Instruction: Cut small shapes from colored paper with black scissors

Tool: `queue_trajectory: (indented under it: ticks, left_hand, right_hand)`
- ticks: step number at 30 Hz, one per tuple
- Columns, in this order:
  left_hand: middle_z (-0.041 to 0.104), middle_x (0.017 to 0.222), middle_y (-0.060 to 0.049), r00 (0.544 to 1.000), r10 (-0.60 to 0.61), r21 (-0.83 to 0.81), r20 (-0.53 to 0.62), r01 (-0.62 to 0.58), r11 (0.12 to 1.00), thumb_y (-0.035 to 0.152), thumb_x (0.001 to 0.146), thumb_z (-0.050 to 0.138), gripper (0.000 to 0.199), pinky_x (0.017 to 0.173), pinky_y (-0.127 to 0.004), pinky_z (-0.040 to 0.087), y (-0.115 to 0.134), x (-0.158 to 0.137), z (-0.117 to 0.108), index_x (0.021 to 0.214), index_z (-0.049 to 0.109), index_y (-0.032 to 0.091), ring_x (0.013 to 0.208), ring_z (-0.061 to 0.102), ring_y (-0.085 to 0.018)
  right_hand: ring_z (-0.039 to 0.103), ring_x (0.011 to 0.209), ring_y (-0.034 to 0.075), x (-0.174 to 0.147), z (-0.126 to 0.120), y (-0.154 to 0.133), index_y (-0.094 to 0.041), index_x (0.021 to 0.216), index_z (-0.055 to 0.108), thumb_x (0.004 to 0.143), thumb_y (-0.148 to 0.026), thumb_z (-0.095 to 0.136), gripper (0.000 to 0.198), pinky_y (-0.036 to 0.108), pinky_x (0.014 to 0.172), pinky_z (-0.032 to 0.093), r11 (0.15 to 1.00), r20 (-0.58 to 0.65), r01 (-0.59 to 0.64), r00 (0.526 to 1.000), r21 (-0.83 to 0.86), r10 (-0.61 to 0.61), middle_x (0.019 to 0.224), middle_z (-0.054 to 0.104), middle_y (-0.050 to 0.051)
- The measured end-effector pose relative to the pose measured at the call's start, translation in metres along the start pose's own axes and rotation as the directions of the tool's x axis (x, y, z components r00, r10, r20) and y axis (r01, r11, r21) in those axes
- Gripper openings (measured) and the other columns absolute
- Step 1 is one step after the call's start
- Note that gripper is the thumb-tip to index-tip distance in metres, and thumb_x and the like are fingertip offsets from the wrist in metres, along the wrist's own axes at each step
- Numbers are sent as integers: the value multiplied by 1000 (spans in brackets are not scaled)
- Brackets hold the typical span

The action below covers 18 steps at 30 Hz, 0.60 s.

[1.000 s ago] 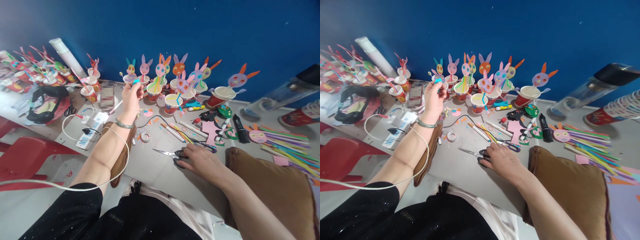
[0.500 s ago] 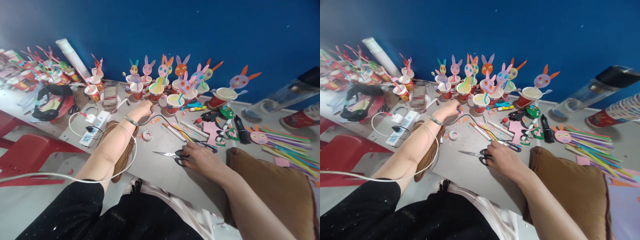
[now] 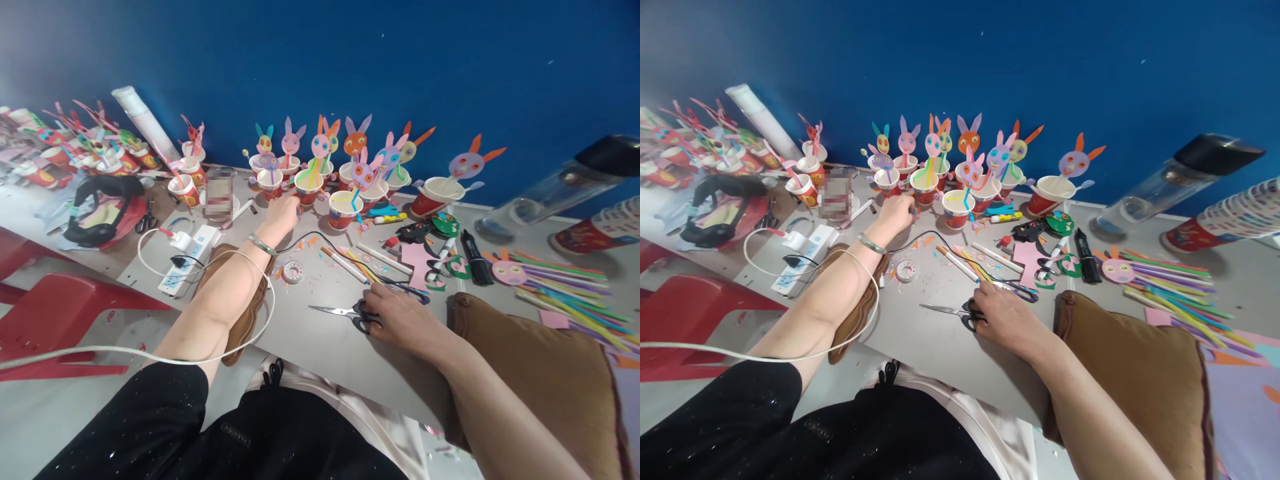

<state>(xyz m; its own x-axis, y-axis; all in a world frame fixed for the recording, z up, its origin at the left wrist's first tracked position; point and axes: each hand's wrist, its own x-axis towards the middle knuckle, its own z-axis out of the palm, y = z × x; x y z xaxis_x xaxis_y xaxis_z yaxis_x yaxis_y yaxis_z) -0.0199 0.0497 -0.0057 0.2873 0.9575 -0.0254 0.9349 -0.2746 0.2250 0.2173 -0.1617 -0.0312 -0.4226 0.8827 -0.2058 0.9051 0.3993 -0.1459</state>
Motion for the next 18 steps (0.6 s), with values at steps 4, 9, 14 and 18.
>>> queue_trajectory:
  ticks: [4, 9, 14, 18]
  left_hand:
    - [68, 118, -14, 910, 87, -44, -405, -114, 992, 11, 91, 44, 27, 100, -38, 44, 8, -6, 2, 108, 66, 16, 116, 60, -25]
    - [73, 95, -9, 969, -9, -319, -246, -72, 945, 9, 76, 63, 10, 89, -34, 49, 3, -1, 7, 82, 68, 15, 97, 67, -22]
    - [67, 73, -2, 977, 164, -778, 135, 2, 628, 16, 66, 74, 14, 63, -24, 47, -4, -2, 1, 75, 63, 12, 63, 60, -10]
    - [66, 69, -1, 772, 525, -800, 358, -36, 598, 19, 61, 76, 20, 56, -21, 43, 6, -12, 7, 76, 66, 11, 57, 57, -9]
  right_hand:
    - [61, 82, 20, 1, -3, -1, -16, 85, 64, 76, -16, 61, 10, 31, 65, 32, 1000, 41, -23, 999, -16, 24, 98, 65, 9]
    - [60, 79, 19, 1, -4, -2, -17, 83, 64, 76, -17, 60, 8, 30, 63, 30, 999, 48, -41, 998, -17, 42, 98, 65, 9]
    - [60, 78, 19, -1, -7, -2, -16, 82, 63, 75, -14, 59, 8, 30, 62, 29, 998, 51, -60, 997, 6, 59, 96, 64, 9]
    - [61, 79, 20, -2, -12, 1, -17, 82, 63, 73, -11, 60, 11, 30, 63, 31, 997, 99, -58, 994, 45, 54, 96, 64, 9]
